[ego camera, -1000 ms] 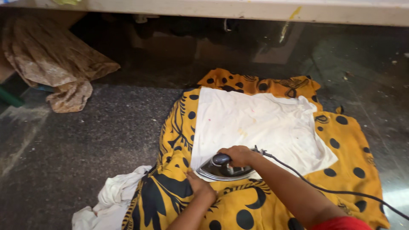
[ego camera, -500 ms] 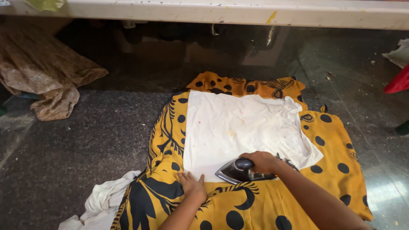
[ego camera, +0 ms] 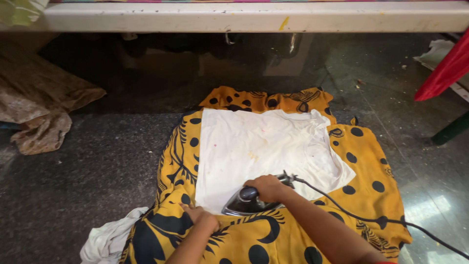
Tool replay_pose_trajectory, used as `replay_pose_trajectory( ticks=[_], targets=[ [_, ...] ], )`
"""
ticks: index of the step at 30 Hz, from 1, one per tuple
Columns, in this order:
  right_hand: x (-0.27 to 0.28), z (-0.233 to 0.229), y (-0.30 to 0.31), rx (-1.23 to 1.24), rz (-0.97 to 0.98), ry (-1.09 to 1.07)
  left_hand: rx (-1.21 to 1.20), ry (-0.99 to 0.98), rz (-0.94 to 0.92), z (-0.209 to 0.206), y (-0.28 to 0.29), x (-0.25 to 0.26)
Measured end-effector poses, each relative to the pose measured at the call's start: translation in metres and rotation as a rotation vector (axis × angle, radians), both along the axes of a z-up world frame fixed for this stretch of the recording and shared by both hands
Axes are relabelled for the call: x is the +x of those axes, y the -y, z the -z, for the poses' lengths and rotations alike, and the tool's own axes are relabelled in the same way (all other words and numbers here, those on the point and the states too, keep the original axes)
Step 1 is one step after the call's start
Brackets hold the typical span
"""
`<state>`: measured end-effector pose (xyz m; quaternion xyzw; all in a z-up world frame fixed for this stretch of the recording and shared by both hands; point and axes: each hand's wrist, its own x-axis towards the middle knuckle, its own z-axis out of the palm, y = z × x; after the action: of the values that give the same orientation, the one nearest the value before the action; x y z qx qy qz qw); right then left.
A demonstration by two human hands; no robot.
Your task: The person irons a white t-shirt laid on a yellow patterned cloth on the floor. They repeatedly smooth the fabric with an iron, occasionally lifting and repositioning the shirt to continue ironing different sections.
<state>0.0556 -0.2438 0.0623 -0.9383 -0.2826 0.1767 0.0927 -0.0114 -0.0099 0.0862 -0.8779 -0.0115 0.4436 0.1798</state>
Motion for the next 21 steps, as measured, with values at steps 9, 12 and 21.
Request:
replay_pose_trajectory(
  ticks=[9, 12, 21],
  targets=[
    [-0.003, -0.011, 0.039, 0.008, 0.103, -0.021, 0.047, -0.014, 0.029, 0.021, 0.002, 0.005],
    [-0.004, -0.017, 0.076, -0.032, 0.238, -0.039, 0.073, -0.026, 0.04, 0.031, 0.003, 0.008],
    [0.011, 0.0, 0.166, -0.058, 0.774, -0.053, 0.075, -0.044, 0.039, 0.033, 0.006, 0.008]
  ],
)
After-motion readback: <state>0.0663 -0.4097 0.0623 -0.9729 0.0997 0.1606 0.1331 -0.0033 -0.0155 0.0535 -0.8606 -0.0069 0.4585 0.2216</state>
